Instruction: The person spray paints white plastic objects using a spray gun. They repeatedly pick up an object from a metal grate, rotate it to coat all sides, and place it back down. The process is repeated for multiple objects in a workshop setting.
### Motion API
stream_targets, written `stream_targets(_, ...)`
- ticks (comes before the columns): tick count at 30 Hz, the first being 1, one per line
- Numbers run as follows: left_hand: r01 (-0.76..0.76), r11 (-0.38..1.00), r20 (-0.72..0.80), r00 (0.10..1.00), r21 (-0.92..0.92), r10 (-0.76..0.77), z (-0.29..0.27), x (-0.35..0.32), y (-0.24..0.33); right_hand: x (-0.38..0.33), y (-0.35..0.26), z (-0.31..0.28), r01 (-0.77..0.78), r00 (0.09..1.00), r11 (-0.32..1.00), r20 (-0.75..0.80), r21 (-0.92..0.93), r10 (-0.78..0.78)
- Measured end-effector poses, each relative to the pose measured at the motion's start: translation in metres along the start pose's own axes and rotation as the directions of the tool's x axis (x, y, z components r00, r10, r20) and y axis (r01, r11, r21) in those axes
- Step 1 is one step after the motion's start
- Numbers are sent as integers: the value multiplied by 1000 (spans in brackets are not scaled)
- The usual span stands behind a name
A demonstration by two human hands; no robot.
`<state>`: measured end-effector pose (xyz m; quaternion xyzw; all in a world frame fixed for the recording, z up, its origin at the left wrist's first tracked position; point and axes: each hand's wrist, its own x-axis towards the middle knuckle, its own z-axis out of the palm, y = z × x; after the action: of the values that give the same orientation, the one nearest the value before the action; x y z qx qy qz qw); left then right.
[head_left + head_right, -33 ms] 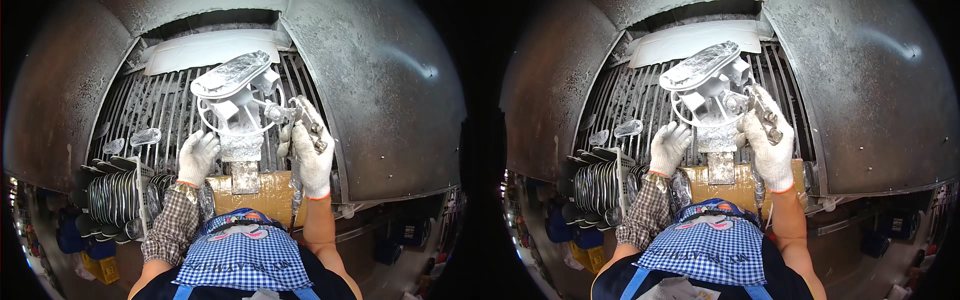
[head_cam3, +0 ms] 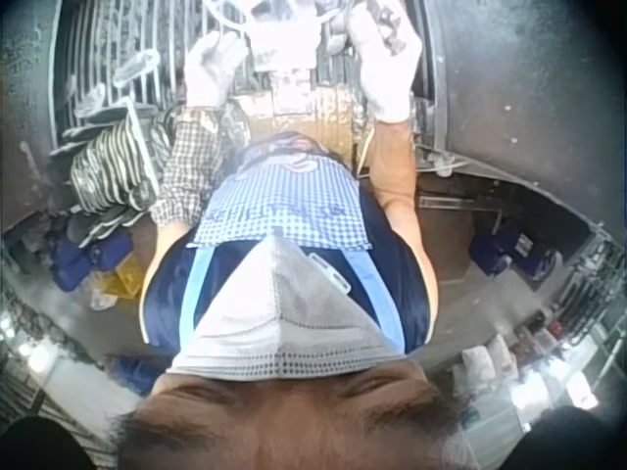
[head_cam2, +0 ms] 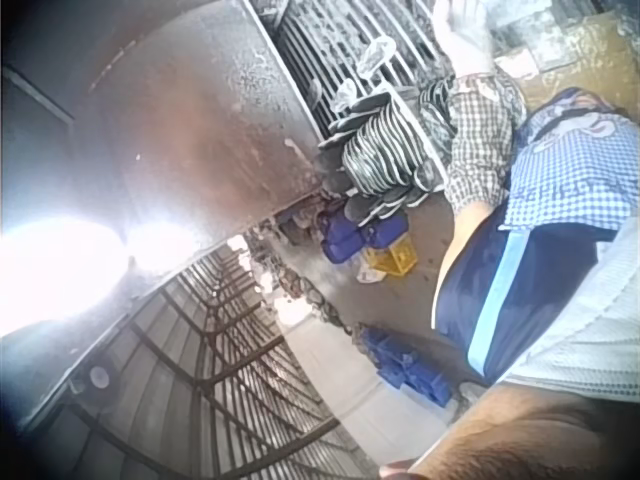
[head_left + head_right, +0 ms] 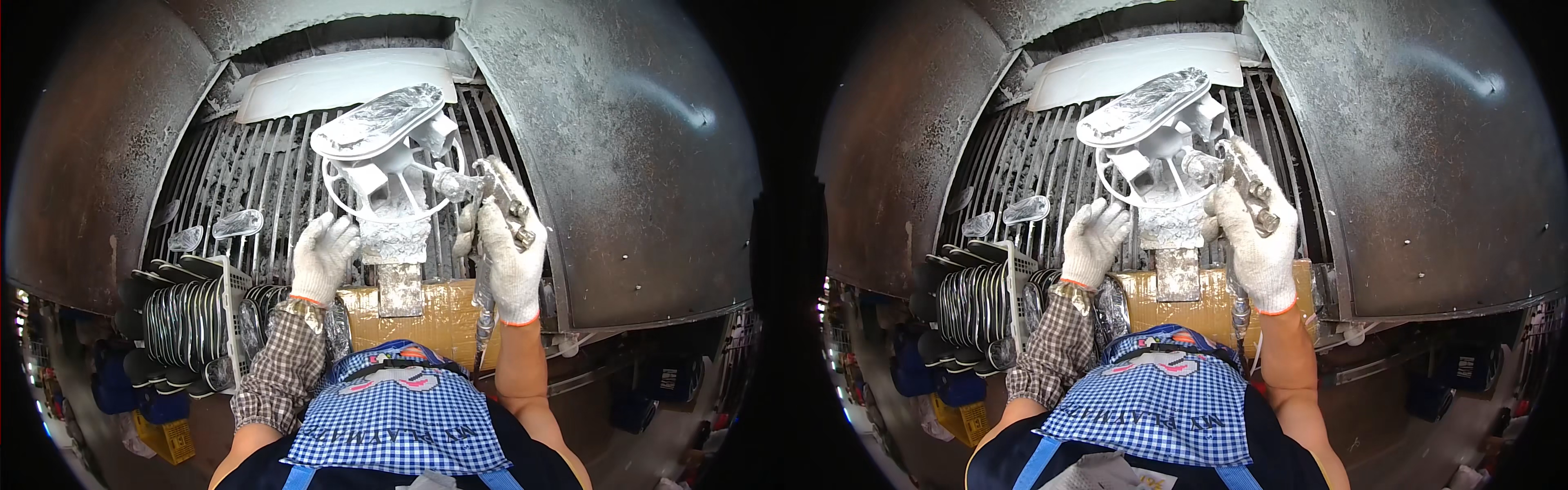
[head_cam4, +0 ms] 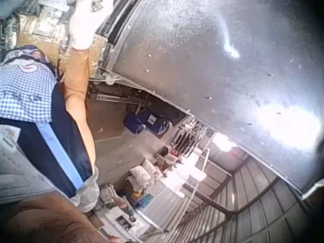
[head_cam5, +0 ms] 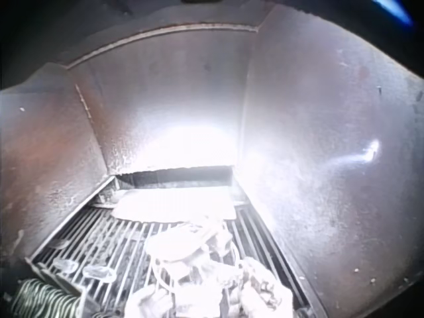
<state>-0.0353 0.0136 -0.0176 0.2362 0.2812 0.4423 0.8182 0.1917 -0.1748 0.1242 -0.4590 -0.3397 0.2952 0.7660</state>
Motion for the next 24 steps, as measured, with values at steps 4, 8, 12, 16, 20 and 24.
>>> stream_targets(4,11,1000,33,999,1,-11,10,-4,-3,-4,-4,-3,-28,1000,999,-4,47,28)
stream_targets(8,17,999,60,998,27,-19,14,-5,-5,-5,-7,-6,6,1000,1000,-13,27,-6)
stream_targets(12,42,997,111,993,66,-49,26,-8,-5,-7,-8,-6,29,998,997,-58,66,-25)
stream_targets(16,43,997,157,986,63,-52,34,-12,-3,-9,-7,-11,48,996,994,-75,99,-41)
stream_targets(20,33,998,150,988,54,-40,27,-7,-2,-10,-2,-22,52,997,995,-60,81,-48)
stream_targets(24,40,998,152,987,49,-47,29,-5,-3,-11,4,-27,64,995,993,-89,104,-55)
